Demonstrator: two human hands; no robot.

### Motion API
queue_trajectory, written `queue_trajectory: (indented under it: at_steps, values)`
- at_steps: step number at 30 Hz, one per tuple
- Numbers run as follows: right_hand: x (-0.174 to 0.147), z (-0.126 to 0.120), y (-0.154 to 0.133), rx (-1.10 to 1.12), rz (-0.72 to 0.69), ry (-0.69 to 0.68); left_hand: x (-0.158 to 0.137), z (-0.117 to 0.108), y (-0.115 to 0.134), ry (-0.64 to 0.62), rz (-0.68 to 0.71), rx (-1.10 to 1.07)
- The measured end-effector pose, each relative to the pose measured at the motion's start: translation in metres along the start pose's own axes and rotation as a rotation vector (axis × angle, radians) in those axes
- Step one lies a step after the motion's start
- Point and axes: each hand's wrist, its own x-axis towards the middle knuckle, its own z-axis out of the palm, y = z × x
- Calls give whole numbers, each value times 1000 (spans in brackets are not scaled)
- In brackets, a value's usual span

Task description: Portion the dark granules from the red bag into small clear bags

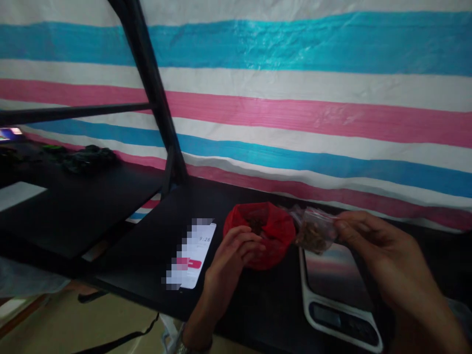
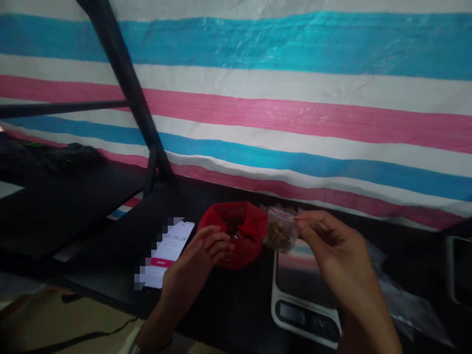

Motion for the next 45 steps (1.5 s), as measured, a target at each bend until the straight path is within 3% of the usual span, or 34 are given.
queue_trajectory:
  at_steps: [4,9,17,23,34,45]
  values:
    - [4,-31,27,-81,85,-78,2,-5,-1,47,36,33]
    - [5,-50,65,-297,161,-158,1,-7,-1,73,62,83]
    - [11,-68,80,-496,173,171,-2,-3,0,81,106,146]
    - [11,-67,77,-494,241,169,-2,-1,-7,87,91,158]
    - [14,-56,92,-503,222,28,-1,8,-10,73,121,215]
    - [20,-44,102,-573,164,43,-8,14,-5,15,153,353]
